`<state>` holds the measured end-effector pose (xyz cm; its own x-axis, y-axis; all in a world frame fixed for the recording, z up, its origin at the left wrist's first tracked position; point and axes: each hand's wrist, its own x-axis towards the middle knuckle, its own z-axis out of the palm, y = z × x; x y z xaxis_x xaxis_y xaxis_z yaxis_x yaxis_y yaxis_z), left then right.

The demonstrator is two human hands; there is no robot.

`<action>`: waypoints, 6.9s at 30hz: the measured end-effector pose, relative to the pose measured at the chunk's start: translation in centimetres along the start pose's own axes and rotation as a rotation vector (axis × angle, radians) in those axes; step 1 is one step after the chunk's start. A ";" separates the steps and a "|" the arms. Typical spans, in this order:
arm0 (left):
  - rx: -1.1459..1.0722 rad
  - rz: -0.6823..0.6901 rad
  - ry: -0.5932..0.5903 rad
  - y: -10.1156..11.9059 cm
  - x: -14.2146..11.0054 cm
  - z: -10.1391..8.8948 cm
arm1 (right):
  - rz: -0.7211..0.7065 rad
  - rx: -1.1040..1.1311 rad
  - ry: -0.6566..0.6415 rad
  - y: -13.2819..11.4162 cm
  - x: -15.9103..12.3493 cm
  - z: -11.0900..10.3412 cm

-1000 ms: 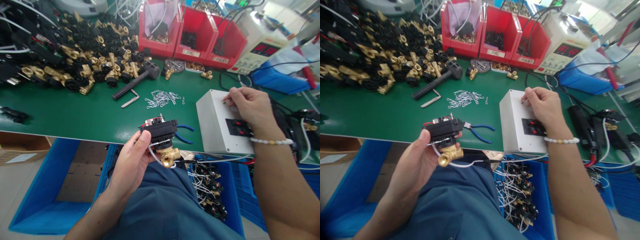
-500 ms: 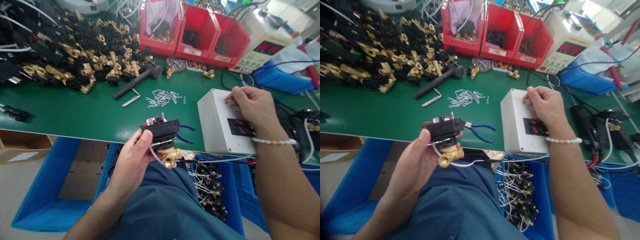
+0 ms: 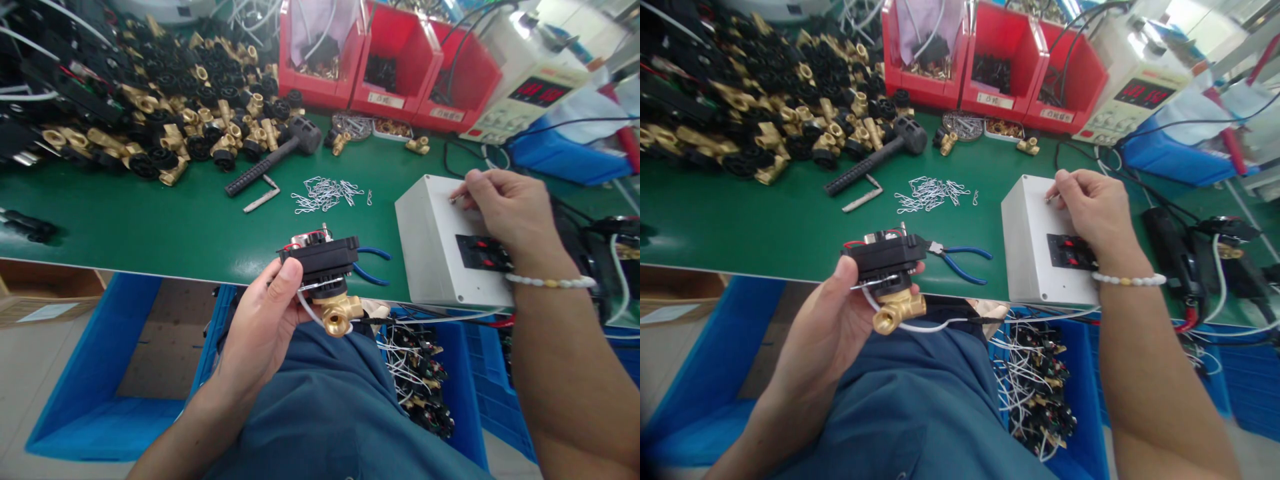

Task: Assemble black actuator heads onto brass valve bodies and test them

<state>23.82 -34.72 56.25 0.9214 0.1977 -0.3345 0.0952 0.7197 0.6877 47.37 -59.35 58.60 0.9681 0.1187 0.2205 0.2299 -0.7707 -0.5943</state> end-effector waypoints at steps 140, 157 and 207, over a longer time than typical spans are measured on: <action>-0.445 -0.248 -0.282 0.7 -0.2 -0.4 | 0.029 -0.183 -0.013 -1.4 -0.5 -0.1; 0.096 0.120 0.048 -1.1 -1.4 0.3 | 0.021 -0.110 -0.037 -1.0 0.0 0.1; 0.009 0.025 0.109 -0.3 -0.3 0.3 | 0.069 -0.162 -0.052 -2.1 -0.9 0.0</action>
<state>23.64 -35.18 56.35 0.8769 0.2871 -0.3855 0.0770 0.7077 0.7023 46.02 -57.81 59.61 0.9859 0.0910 0.1405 0.1476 -0.8686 -0.4731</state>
